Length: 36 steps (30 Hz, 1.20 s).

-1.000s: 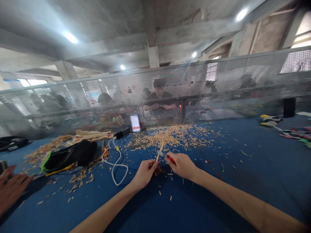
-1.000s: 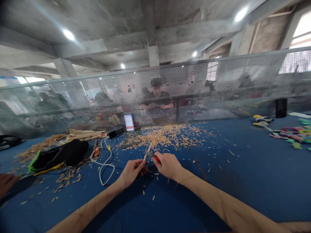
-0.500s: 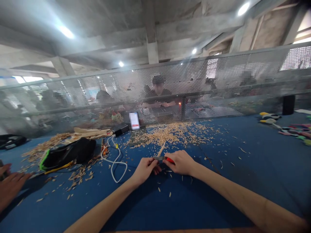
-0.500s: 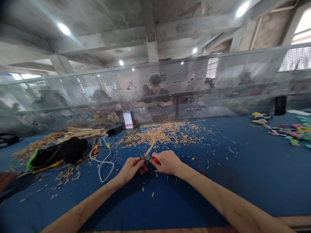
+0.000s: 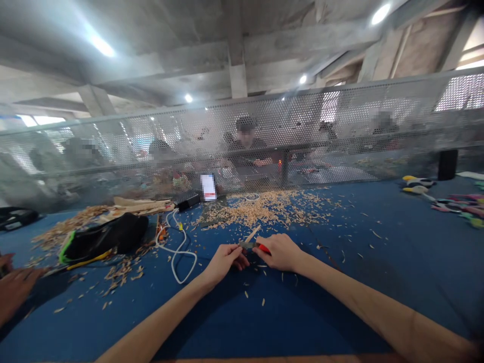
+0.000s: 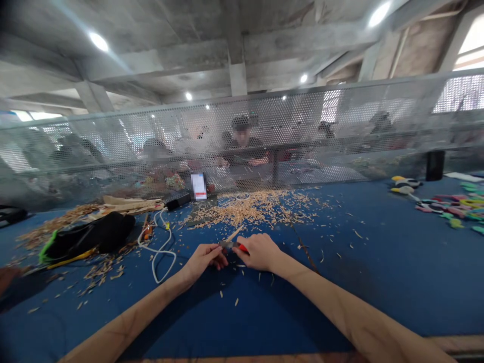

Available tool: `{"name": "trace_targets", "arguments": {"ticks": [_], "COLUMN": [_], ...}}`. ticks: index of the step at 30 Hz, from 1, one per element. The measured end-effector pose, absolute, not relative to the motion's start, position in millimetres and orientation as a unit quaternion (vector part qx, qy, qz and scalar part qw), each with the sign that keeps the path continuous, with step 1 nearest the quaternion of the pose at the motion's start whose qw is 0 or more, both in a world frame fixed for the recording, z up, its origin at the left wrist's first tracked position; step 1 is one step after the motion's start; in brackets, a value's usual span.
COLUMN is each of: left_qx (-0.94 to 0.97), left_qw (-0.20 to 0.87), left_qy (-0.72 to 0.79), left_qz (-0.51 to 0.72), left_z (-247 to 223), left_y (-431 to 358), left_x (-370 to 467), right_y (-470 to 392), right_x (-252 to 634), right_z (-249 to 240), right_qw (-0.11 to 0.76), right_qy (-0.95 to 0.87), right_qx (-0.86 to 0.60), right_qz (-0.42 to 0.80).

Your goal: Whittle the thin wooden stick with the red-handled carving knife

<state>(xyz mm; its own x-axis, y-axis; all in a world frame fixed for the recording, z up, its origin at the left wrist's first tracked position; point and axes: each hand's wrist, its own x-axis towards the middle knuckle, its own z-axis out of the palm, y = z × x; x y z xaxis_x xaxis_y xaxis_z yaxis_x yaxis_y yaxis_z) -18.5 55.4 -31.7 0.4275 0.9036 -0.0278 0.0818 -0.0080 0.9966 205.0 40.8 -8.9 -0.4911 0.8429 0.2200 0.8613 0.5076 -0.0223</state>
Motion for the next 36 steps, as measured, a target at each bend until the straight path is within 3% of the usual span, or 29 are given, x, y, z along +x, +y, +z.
{"name": "trace_targets", "arguments": {"ticks": [12, 21, 31, 36], "left_qx": [0.621, 0.61, 0.634, 0.669], "left_qw": [0.574, 0.591, 0.572, 0.565], "left_qy": [0.41, 0.409, 0.397, 0.377], "left_qz": [0.342, 0.334, 0.336, 0.303], "left_z": [-34.0, -38.2, -40.6, -33.6], "left_y": [57.6, 55.8, 53.4, 49.2], "left_x": [-18.7, -22.0, -24.9, -27.3], "right_y": [51.7, 63.0, 54.9, 47.9], "right_x": [214.4, 219.5, 208.7, 204.3], "right_z": [-5.0, -35.1, -47.5, -41.9], "right_qw": [0.074, 0.184, 0.23, 0.247], "right_qy": [-0.879, -0.879, -0.847, -0.871], "right_qx": [-0.464, -0.418, -0.469, -0.414], "right_qz": [-0.087, -0.136, -0.105, -0.098]}}
